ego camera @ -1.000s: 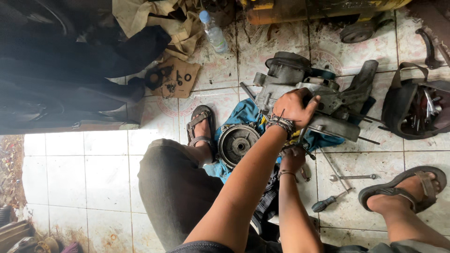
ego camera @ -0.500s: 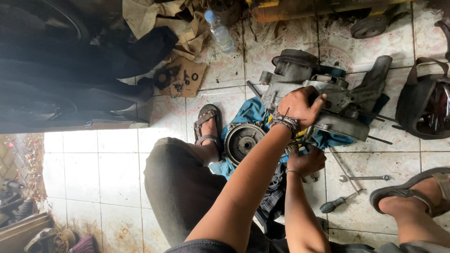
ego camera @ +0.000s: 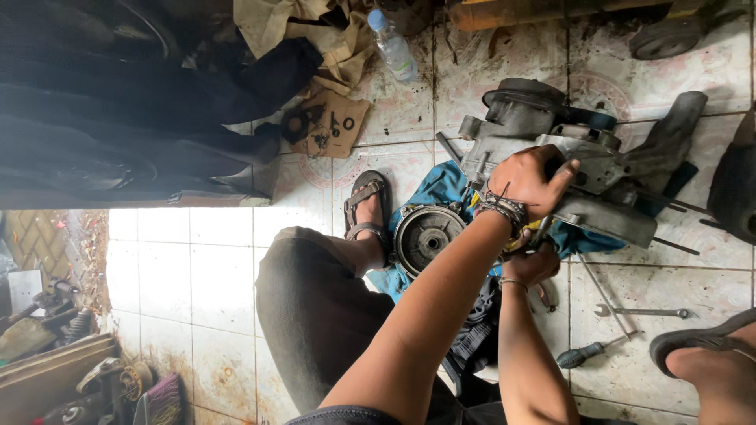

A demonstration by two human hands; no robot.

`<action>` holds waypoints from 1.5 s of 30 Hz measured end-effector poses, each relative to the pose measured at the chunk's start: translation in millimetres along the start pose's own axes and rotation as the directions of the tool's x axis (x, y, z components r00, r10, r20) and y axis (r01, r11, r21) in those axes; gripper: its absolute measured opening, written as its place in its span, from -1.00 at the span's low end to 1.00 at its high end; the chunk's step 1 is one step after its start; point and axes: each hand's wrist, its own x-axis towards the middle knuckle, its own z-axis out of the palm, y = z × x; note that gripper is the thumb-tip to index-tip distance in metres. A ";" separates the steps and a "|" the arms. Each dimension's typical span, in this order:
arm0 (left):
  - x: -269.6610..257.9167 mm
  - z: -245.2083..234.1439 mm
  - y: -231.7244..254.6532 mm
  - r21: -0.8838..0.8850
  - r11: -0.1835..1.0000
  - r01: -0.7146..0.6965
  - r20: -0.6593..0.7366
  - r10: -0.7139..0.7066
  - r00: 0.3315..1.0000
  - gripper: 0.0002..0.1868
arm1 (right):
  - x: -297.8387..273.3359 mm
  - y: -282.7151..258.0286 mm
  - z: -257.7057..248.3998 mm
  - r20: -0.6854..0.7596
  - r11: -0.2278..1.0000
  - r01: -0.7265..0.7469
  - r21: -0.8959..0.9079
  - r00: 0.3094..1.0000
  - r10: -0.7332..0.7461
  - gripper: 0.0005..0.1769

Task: The person sits on the floor and uses a wrench to tighten bolts on a disassembled engine block. They manipulate the engine casing and use a screwdriver to adjust internal components.

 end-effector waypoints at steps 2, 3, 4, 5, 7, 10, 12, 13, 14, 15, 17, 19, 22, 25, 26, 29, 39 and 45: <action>-4.1 -3.3 2.6 0.000 1.000 0.010 0.004 -0.010 1.000 -0.54 | -4.7 0.7 1.0 0.073 0.990 -0.053 0.130 0.996 0.044 -0.48; -0.7 -5.5 5.6 0.003 1.000 -0.001 0.004 0.001 1.000 -0.53 | -1.5 -0.7 6.5 0.131 0.959 -0.115 0.261 0.988 0.082 -0.56; 1.2 -3.8 4.0 0.000 1.000 -0.007 0.005 0.007 1.000 -0.53 | -3.5 3.4 11.5 0.124 0.959 -0.112 0.260 0.989 0.082 -0.56; 0.8 -2.2 2.0 0.005 1.000 -0.005 0.005 0.005 1.000 -0.53 | -7.2 8.3 14.1 0.153 0.958 -0.136 0.252 0.983 0.100 -0.59; -0.5 -1.8 0.9 0.007 1.000 0.000 0.001 0.000 1.000 -0.53 | -8.6 12.5 14.1 0.184 0.957 -0.156 0.245 0.976 0.112 -0.62; -2.1 -7.2 3.2 0.016 1.000 0.003 0.001 -0.003 1.000 -0.53 | -3.2 0.6 8.7 0.127 0.984 -0.153 0.095 0.982 0.141 -0.51; -2.4 -6.2 7.5 0.004 1.000 0.001 0.007 -0.001 1.000 -0.54 | 3.0 -11.8 4.7 0.240 0.916 -0.395 0.065 0.898 0.370 -0.57; -2.3 -5.8 7.2 0.009 1.000 -0.003 0.005 0.003 1.000 -0.54 | 7.4 -33.1 3.5 0.240 0.915 -0.397 0.071 0.897 0.371 -0.57; -2.0 -5.7 6.9 0.009 1.000 0.000 0.007 0.000 1.000 -0.53 | 11.9 -54.6 2.2 0.388 0.589 -0.711 0.385 0.703 0.595 -0.44; -4.3 -5.1 6.1 0.008 1.000 0.009 0.012 -0.009 1.000 -0.53 | 14.2 -74.9 -2.0 0.605 0.081 -0.837 0.542 0.455 0.653 -0.13; -2.9 -5.9 4.2 0.002 1.000 0.009 0.009 -0.009 1.000 -0.53 | 17.1 -62.5 -7.5 0.629 -0.023 -0.843 0.537 0.383 0.676 -0.21; -1.8 -4.8 3.6 -0.006 1.000 0.003 0.005 -0.003 1.000 -0.52 | 21.2 -54.1 -7.7 0.650 -0.124 -0.836 0.535 0.313 0.693 -0.29; -1.9 -3.7 4.9 0.005 1.000 0.008 0.011 -0.008 1.000 -0.53 | 24.3 -42.3 -2.7 0.624 -0.120 -0.845 0.522 0.282 0.729 -0.36; -3.2 -6.4 5.5 0.004 1.000 0.017 0.015 -0.017 1.000 -0.53 | 35.3 -52.8 -21.8 0.572 -0.074 -0.881 0.468 0.238 0.785 -0.39; -3.3 -6.8 5.0 0.007 1.000 0.018 0.009 -0.018 1.000 -0.53 | 51.1 -78.4 -42.4 0.637 -0.036 -0.936 0.351 0.211 0.741 -0.36; -1.1 -3.9 3.0 0.007 1.000 0.007 0.006 -0.007 1.000 -0.54 | 49.4 -49.9 -3.8 0.708 -0.131 -0.965 0.226 0.071 0.703 -0.28; 2.7 3.2 -4.9 0.041 0.999 0.002 -0.004 -0.002 1.000 -0.55 | 20.6 -42.4 5.9 0.537 -0.124 -0.778 0.616 0.300 0.788 -0.67; 2.0 -0.4 -2.3 0.031 0.999 0.013 0.005 -0.013 1.000 -0.54 | 23.4 -55.4 -3.1 0.679 -0.232 -0.843 0.485 0.196 0.707 -0.54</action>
